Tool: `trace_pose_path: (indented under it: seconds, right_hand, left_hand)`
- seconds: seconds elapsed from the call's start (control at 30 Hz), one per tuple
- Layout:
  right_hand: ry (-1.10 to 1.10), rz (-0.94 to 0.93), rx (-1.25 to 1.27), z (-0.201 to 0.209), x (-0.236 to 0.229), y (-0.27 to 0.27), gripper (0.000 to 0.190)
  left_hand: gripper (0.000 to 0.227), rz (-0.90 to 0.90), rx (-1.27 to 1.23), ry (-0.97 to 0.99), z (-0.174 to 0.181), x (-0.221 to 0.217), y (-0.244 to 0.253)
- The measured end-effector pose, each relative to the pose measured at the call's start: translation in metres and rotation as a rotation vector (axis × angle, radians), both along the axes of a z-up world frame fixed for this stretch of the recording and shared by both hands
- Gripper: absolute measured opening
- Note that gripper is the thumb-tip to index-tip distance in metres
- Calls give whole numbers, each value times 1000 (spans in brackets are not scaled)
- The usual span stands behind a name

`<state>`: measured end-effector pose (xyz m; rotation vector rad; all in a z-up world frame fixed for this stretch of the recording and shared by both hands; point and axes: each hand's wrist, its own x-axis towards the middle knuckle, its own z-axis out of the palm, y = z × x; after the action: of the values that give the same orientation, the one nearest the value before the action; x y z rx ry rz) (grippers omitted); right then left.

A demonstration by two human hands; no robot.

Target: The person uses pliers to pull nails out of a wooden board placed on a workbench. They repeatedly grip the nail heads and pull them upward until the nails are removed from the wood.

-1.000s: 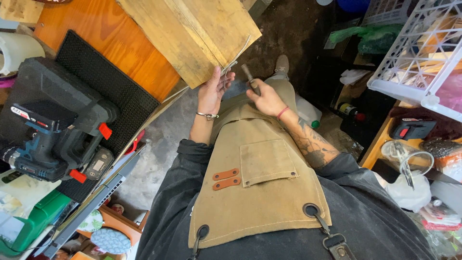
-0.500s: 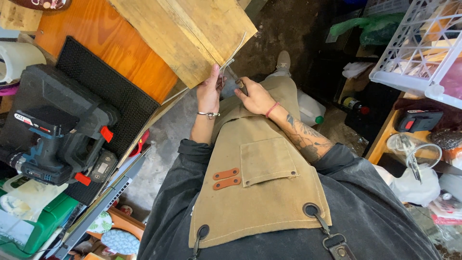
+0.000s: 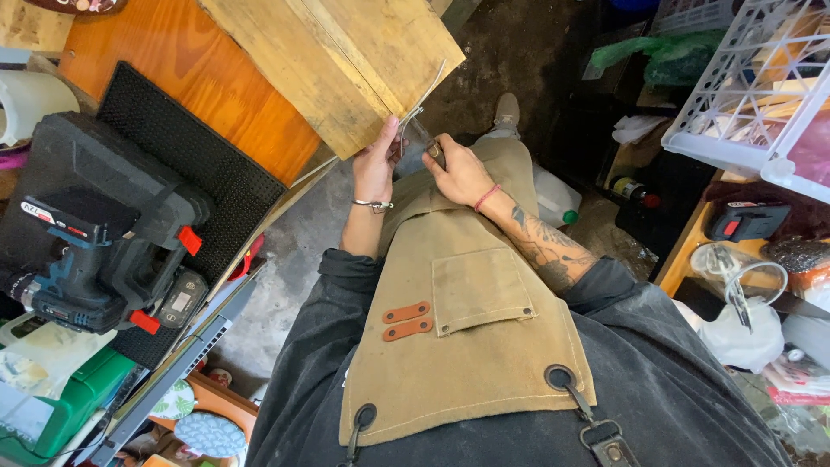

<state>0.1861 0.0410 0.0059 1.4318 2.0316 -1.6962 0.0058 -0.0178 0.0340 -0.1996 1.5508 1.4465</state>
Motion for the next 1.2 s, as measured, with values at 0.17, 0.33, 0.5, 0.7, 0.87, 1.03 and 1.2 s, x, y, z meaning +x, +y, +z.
trace_pose_path:
  seconds: [0.17, 0.33, 0.5, 0.7, 0.87, 1.03, 1.2]
  right_hand:
    - [2, -98, -25, -19, -2, -2, 45]
    - [33, -131, -88, -22, -3, -3, 44]
    - [34, -131, -82, -16, -2, -3, 44]
    - [-18, -120, -7, -13, -3, -2, 42]
    - [-49, -104, 16, -3, -3, 0, 39]
    - [-89, -71, 51, 5, -5, 6, 36]
    - [-71, -69, 25, -1, -2, 6, 40]
  left_hand:
    - [40, -11, -14, 10, 20, -2, 9]
    - [41, 10, -27, -19, 25, 3, 14]
    - [47, 37, 36, -89, 3, 5, 11]
    - [51, -215, 127, -122, -26, 4, 4]
    - [47, -141, 81, -124, -16, 6, 6]
    - [44, 23, 66, -106, -27, 8, 9]
    - [44, -22, 23, -65, -13, 5, 11]
